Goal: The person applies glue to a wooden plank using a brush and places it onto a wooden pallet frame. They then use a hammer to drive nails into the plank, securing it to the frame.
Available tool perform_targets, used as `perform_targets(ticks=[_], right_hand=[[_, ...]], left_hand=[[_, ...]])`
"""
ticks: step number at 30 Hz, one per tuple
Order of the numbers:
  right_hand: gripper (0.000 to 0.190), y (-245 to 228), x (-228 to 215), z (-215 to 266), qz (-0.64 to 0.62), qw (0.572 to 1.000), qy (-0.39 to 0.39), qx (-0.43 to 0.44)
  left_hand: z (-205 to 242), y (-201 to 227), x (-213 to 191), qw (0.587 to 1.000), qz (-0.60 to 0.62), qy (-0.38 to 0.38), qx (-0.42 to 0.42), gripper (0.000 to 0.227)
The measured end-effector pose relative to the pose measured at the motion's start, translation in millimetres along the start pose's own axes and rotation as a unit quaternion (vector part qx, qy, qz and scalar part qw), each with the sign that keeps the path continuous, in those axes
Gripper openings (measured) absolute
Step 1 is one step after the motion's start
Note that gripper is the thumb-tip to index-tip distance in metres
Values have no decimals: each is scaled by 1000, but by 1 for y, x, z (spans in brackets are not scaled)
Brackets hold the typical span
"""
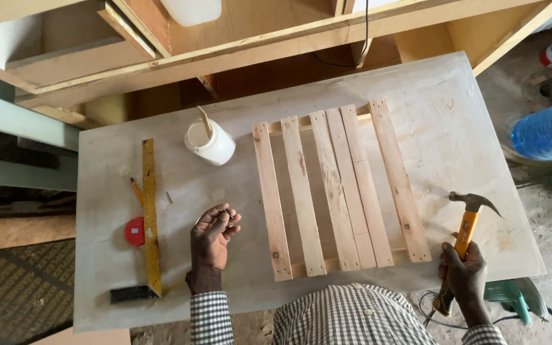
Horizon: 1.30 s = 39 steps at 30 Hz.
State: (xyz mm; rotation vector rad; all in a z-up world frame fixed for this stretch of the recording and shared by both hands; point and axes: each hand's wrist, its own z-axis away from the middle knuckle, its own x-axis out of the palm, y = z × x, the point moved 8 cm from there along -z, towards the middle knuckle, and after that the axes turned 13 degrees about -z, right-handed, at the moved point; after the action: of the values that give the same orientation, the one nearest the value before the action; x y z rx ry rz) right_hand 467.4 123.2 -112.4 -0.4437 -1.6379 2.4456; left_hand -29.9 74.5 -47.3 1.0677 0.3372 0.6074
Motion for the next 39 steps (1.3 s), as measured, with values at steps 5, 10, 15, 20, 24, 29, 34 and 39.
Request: perform_targets(ticks=[5, 10, 15, 20, 24, 29, 34, 39], right_hand=[[21, 51, -13, -26, -136, 990, 28, -8], [23, 2, -2, -7, -27, 1000, 11, 1], [17, -43, 10, -8, 67, 997, 15, -19], [6, -77, 51, -22, 38, 994, -4, -105], [33, -76, 100, -40, 10, 991, -86, -103], [38, -91, 146, -62, 134, 982, -121, -55], [40, -169, 180, -53, 133, 960, -165, -180], [50, -174, 197, -57, 87, 928, -222, -287]], left_hand=[[-16, -8, 51, 1000, -15, -22, 4, 34], [-42, -9, 145, 998, -40, -46, 28, 22], [-79, 41, 236, 964, -145, -73, 208, 17], [-132, 35, 295, 893, -292, -55, 337, 16], [-148, 21, 313, 822, -396, -37, 408, 8], [-151, 15, 313, 771, -463, 14, 438, 7], [-152, 11, 315, 754, -450, 5, 478, 5], [-152, 9, 316, 738, -464, 14, 490, 4]])
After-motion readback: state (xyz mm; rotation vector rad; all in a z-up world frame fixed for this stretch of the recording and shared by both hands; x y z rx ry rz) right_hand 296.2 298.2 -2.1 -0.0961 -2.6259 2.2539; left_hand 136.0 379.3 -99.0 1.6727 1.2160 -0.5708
